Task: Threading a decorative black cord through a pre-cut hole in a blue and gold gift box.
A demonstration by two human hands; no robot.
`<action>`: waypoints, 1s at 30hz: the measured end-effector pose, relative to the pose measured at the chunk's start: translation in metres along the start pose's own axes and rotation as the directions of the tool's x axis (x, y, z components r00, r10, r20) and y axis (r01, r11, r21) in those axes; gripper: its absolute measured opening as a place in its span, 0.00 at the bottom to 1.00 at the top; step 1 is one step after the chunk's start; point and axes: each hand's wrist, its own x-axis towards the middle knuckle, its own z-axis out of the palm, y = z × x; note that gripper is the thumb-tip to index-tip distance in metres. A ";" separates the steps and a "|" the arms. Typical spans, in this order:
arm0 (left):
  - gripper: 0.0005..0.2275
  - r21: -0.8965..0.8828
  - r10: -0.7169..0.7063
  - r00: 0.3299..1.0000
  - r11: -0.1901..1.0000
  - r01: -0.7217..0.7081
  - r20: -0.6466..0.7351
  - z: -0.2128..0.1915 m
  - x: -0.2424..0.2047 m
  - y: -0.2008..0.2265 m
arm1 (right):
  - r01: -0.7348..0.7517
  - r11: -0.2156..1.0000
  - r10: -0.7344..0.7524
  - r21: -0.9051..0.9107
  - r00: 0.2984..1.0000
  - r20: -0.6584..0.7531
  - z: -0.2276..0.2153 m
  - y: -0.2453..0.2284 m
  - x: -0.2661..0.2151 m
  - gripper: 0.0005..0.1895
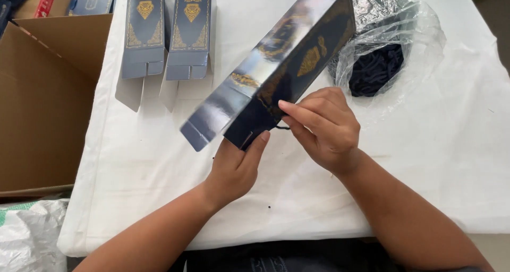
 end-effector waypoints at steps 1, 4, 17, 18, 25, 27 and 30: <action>0.16 -0.001 -0.002 1.000 1.000 0.002 0.000 0.001 0.000 0.002 | -0.002 1.000 0.002 0.000 1.000 0.001 0.000 -0.001 0.000 0.08; 0.15 0.016 -0.011 1.000 1.000 0.011 -0.004 0.004 0.002 0.009 | -0.094 0.995 0.093 0.016 0.994 0.049 -0.001 -0.004 0.000 0.04; 0.15 0.107 -0.121 0.992 0.987 0.123 -0.027 0.013 0.002 0.019 | -0.302 0.951 0.293 0.061 0.947 0.129 0.002 -0.011 0.000 0.07; 0.16 0.117 -0.139 0.990 0.983 0.141 -0.030 0.014 0.002 0.019 | -0.327 0.943 0.318 0.063 0.940 0.123 0.001 -0.011 -0.002 0.08; 0.15 0.232 -0.191 0.981 0.954 0.192 -0.029 0.009 -0.001 0.015 | -0.509 0.848 0.484 0.147 0.857 0.177 0.000 -0.012 0.000 0.07; 0.16 0.358 -0.135 0.990 0.923 0.141 -0.042 0.008 -0.001 0.014 | -0.579 0.792 0.550 0.191 0.814 0.188 0.001 -0.012 0.000 0.05; 0.15 0.401 -0.111 0.993 0.908 0.121 -0.047 0.009 -0.002 0.012 | -0.642 0.726 0.605 0.248 0.767 0.215 0.001 -0.009 -0.005 0.04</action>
